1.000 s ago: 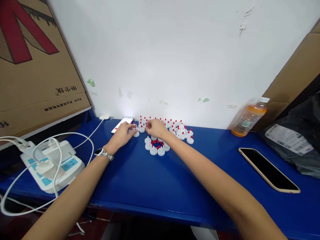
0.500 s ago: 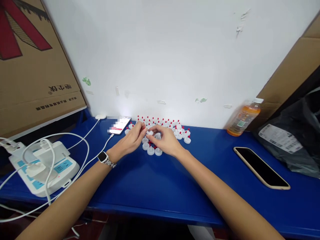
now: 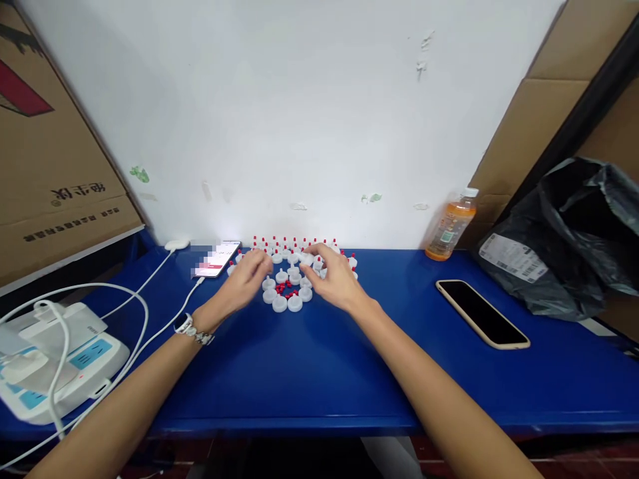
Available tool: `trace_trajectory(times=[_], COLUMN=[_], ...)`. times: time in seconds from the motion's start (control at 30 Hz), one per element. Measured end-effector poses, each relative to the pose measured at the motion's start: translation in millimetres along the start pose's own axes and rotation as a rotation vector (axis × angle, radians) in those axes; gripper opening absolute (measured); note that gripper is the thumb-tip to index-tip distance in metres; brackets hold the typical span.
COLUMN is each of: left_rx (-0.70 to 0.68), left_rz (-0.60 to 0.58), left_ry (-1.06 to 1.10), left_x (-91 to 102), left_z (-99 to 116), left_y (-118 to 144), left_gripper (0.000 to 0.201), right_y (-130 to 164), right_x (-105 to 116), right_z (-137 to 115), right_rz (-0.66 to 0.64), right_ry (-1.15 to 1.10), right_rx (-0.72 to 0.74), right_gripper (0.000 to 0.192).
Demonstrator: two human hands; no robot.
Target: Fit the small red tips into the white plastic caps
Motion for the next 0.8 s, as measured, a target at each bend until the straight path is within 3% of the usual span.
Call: trace_trajectory(times=[0.07,0.13,0.27,0.4,0.5,0.67,0.8], left_rx=[-0.088,-0.098,-0.063,-0.015,0.032,0.107,0.166], left_rz=[-0.123,-0.163,-0.141,-0.091,-0.048,0.070,0.061], left_ry=[-0.158,-0.253,-0.279,-0.195,-0.161,-0.268,-0.285], left_x=[-5.5,-8.8,-0.3,17.2,25.3,28.0,24.2], left_z=[1.4,1.0,-3.6,-10.9,-16.7,-28.1,-37.1], left_y=[1.7,3.6,7.3,13.6,17.8,20.2,20.7], left_gripper=[0.034,0.031,0.037,0.037,0.035,0.033,0.032], right_y=[-0.4,-1.6,-7.0,-23.7,-47.4,-88.8,-101.9], right_x=[-2.9,-5.9,-10.2,-21.1,-38.1,-79.1,-101.3], right_z=[2.2,4.7,9.6,6.5,0.9,-7.0,-8.5], right_rz=[-0.010,-0.008,-0.005,-0.006,-0.009,-0.305,-0.446], right_ry=[-0.052,-0.080,-0.100,-0.129,-0.010,0.081,0.189], right_rx=[-0.007,-0.042,-0.131,-0.105,-0.092,-0.039,-0.022], right_gripper=[0.038,0.037,0.023,0.021,0.019,0.017,0.013])
Point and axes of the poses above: each hand's wrist, its own y-axis away from the middle knuckle, its own x-axis out of the back of the hand, z = x × y, the point moved 2 cm from there along -y, towards the middle knuckle, and after that the axes turned 5 degrees about y, right-handed, at the moved point
